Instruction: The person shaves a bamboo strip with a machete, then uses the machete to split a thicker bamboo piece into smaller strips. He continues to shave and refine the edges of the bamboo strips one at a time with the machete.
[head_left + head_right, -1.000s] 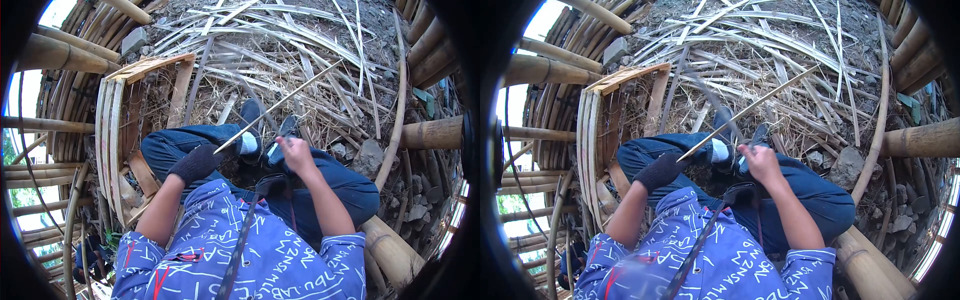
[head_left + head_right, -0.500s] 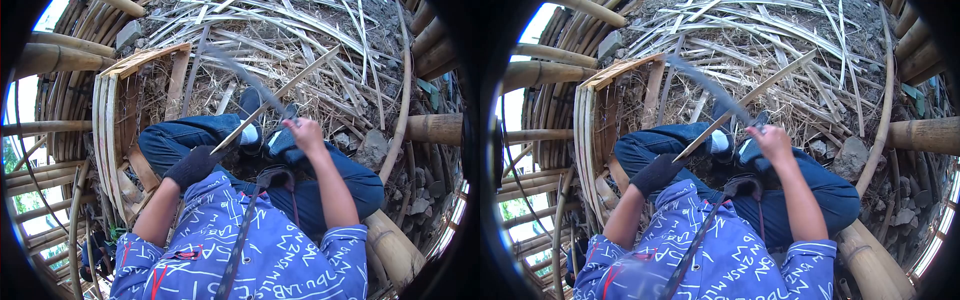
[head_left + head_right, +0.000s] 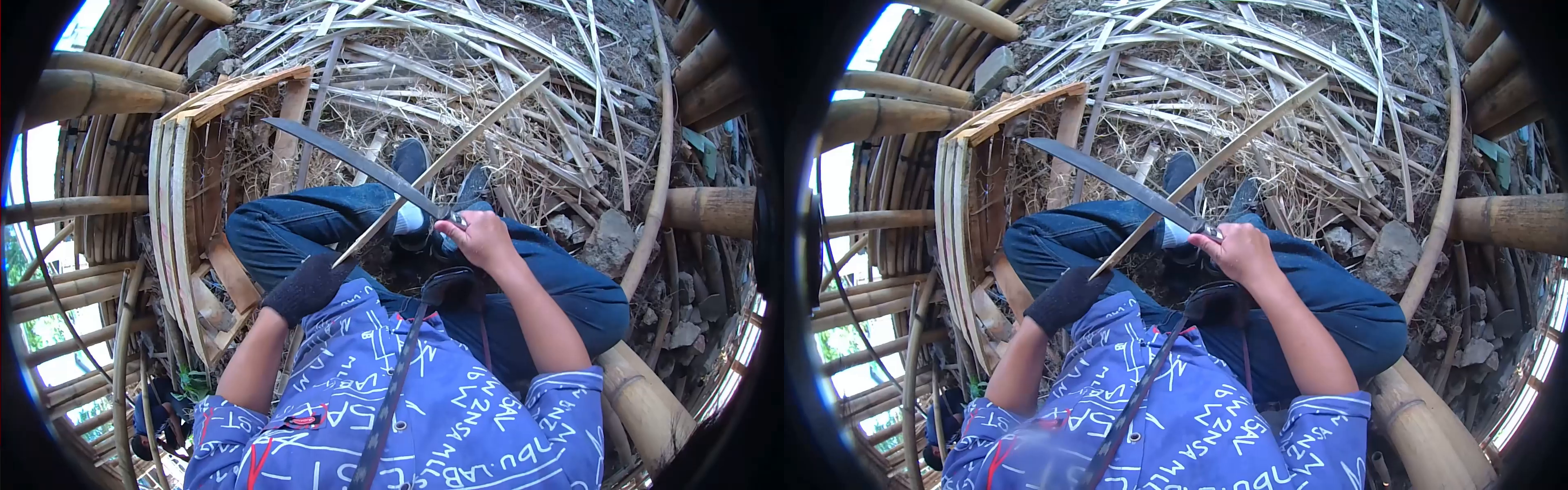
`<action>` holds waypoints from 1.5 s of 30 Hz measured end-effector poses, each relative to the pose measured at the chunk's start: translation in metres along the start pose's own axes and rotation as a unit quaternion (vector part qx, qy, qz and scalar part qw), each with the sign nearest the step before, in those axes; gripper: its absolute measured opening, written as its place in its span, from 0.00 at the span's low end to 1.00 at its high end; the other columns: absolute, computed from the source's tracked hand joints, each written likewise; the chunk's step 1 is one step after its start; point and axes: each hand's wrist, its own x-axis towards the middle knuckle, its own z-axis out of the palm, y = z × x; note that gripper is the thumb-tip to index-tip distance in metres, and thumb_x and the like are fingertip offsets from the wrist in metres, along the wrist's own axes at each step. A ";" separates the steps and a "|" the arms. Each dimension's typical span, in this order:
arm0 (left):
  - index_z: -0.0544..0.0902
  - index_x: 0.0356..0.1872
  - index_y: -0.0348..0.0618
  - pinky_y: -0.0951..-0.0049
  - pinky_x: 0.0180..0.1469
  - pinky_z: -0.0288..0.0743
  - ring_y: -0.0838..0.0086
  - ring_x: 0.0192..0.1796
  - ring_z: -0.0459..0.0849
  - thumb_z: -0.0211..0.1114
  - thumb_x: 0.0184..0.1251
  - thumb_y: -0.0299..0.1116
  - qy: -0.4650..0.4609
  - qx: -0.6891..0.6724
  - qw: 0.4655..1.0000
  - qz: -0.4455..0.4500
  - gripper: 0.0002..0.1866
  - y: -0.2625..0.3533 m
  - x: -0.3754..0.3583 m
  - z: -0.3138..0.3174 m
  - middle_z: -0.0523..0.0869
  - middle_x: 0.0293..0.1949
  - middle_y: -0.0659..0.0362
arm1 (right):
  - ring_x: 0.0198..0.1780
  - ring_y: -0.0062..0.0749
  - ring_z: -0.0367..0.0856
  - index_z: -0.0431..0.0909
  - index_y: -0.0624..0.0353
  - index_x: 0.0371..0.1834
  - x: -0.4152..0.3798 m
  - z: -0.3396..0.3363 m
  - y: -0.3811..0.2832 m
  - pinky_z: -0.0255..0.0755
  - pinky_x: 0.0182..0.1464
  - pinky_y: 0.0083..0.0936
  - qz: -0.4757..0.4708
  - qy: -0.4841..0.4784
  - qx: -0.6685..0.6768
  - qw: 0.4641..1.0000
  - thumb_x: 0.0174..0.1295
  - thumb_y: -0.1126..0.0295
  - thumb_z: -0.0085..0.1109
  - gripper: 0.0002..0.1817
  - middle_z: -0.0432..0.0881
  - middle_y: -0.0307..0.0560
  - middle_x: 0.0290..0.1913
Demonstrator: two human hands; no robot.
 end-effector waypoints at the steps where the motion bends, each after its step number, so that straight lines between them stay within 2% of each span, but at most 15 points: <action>1: 0.78 0.41 0.31 0.53 0.38 0.73 0.42 0.40 0.79 0.53 0.69 0.37 -0.005 0.002 1.000 0.001 0.16 -0.001 -0.001 0.003 0.80 0.32 0.36 | 0.32 0.59 0.81 0.79 0.62 0.21 0.002 -0.002 0.003 0.74 0.34 0.47 -0.008 0.018 -0.003 1.000 0.54 0.30 0.49 0.39 0.80 0.61 0.24; 7: 0.79 0.41 0.31 0.58 0.36 0.73 0.49 0.37 0.85 0.55 0.68 0.41 0.003 0.009 0.997 0.083 0.19 0.003 -0.019 0.009 0.81 0.32 0.35 | 0.34 0.59 0.81 0.79 0.64 0.21 0.027 -0.022 0.054 0.74 0.36 0.47 0.088 0.072 -0.011 0.993 0.53 0.27 0.46 0.42 0.80 0.63 0.24; 9: 0.79 0.44 0.35 0.54 0.40 0.74 0.44 0.39 0.81 0.52 0.69 0.35 -0.011 0.004 0.999 0.036 0.14 0.005 -0.025 0.010 0.81 0.37 0.38 | 0.34 0.59 0.81 0.79 0.64 0.22 0.033 -0.034 0.065 0.74 0.37 0.47 0.123 0.079 -0.013 0.989 0.54 0.27 0.45 0.42 0.80 0.64 0.25; 16: 0.80 0.43 0.34 0.56 0.40 0.73 0.44 0.40 0.81 0.53 0.69 0.37 -0.025 -0.038 0.996 -0.076 0.15 -0.002 -0.025 0.005 0.81 0.35 0.37 | 0.36 0.60 0.81 0.79 0.65 0.23 0.047 -0.039 0.059 0.74 0.38 0.47 0.106 0.086 -0.025 0.990 0.56 0.29 0.46 0.41 0.81 0.65 0.26; 18: 0.78 0.38 0.31 0.61 0.32 0.70 0.66 0.26 0.80 0.55 0.68 0.40 0.011 -0.053 0.998 -0.032 0.17 -0.017 -0.026 0.009 0.78 0.26 0.36 | 0.36 0.61 0.81 0.79 0.66 0.23 0.046 -0.032 0.052 0.74 0.37 0.47 0.088 0.070 -0.003 0.994 0.56 0.30 0.47 0.41 0.81 0.65 0.27; 19: 0.78 0.38 0.31 0.61 0.32 0.70 0.66 0.26 0.80 0.55 0.68 0.40 0.009 -0.051 0.998 -0.035 0.17 -0.017 -0.026 0.008 0.78 0.26 0.36 | 0.29 0.60 0.80 0.78 0.64 0.21 0.039 -0.028 0.044 0.73 0.32 0.46 0.064 0.075 0.006 0.995 0.56 0.29 0.47 0.40 0.79 0.62 0.22; 22: 0.78 0.37 0.31 0.61 0.31 0.70 0.72 0.25 0.76 0.55 0.68 0.40 0.020 -0.050 0.998 -0.035 0.17 -0.014 -0.025 0.006 0.77 0.26 0.35 | 0.29 0.59 0.80 0.78 0.63 0.20 0.031 -0.024 0.033 0.73 0.32 0.47 -0.006 0.056 -0.103 0.993 0.55 0.29 0.48 0.40 0.79 0.61 0.21; 24: 0.78 0.39 0.34 0.55 0.36 0.71 0.42 0.40 0.80 0.53 0.69 0.40 -0.036 0.005 0.998 -0.048 0.16 -0.012 -0.035 0.002 0.79 0.33 0.34 | 0.30 0.57 0.81 0.77 0.62 0.19 0.040 -0.024 0.052 0.73 0.33 0.47 -0.002 0.074 -0.090 0.993 0.52 0.27 0.48 0.41 0.79 0.61 0.22; 25: 0.79 0.40 0.34 0.55 0.36 0.72 0.42 0.41 0.79 0.53 0.69 0.39 -0.036 -0.046 0.993 -0.104 0.16 0.004 -0.038 -0.001 0.79 0.33 0.35 | 0.31 0.57 0.82 0.78 0.63 0.19 0.046 -0.035 0.056 0.74 0.34 0.46 0.043 0.060 -0.050 0.996 0.54 0.27 0.46 0.41 0.79 0.62 0.22; 27: 0.79 0.39 0.34 0.55 0.36 0.72 0.42 0.41 0.79 0.53 0.69 0.39 -0.032 -0.039 0.994 -0.094 0.16 0.003 -0.033 0.004 0.79 0.34 0.35 | 0.33 0.58 0.82 0.80 0.66 0.22 0.059 -0.055 0.065 0.75 0.35 0.45 0.122 0.056 -0.046 0.990 0.56 0.29 0.45 0.42 0.80 0.64 0.23; 30: 0.79 0.39 0.34 0.56 0.37 0.72 0.42 0.43 0.78 0.53 0.68 0.39 -0.013 -0.043 0.995 -0.084 0.16 0.000 -0.031 0.006 0.79 0.34 0.35 | 0.33 0.59 0.81 0.80 0.66 0.21 0.061 -0.056 0.065 0.75 0.35 0.46 0.076 0.089 -0.060 0.991 0.58 0.30 0.45 0.41 0.79 0.64 0.23; 36: 0.80 0.40 0.34 0.56 0.39 0.73 0.42 0.44 0.79 0.55 0.67 0.38 -0.015 -0.069 0.993 -0.094 0.15 -0.007 -0.035 -0.003 0.80 0.34 0.36 | 0.34 0.57 0.82 0.79 0.64 0.22 0.042 -0.061 0.062 0.75 0.37 0.47 0.046 0.024 -0.137 0.989 0.56 0.27 0.41 0.43 0.81 0.62 0.25; 42: 0.80 0.41 0.33 0.57 0.40 0.73 0.43 0.45 0.80 0.55 0.68 0.37 -0.017 -0.029 0.993 -0.114 0.15 -0.005 -0.029 -0.001 0.81 0.36 0.36 | 0.24 0.52 0.80 0.74 0.65 0.13 0.065 -0.067 0.081 0.70 0.28 0.42 0.124 0.090 0.017 0.988 0.57 0.29 0.46 0.42 0.76 0.57 0.16; 43: 0.79 0.40 0.32 0.57 0.40 0.73 0.42 0.44 0.80 0.55 0.68 0.37 -0.009 -0.044 0.994 -0.098 0.15 -0.011 -0.030 0.000 0.80 0.35 0.35 | 0.33 0.57 0.82 0.80 0.61 0.21 0.059 -0.072 0.069 0.74 0.36 0.46 0.147 -0.003 0.029 0.989 0.57 0.29 0.44 0.40 0.81 0.61 0.24; 45: 0.79 0.40 0.32 0.56 0.39 0.73 0.42 0.43 0.80 0.55 0.68 0.37 -0.019 -0.051 0.993 -0.105 0.15 -0.006 -0.030 -0.007 0.80 0.35 0.35 | 0.33 0.57 0.82 0.80 0.61 0.20 0.055 -0.067 0.067 0.74 0.36 0.46 0.114 0.006 -0.019 0.993 0.56 0.28 0.44 0.41 0.81 0.61 0.24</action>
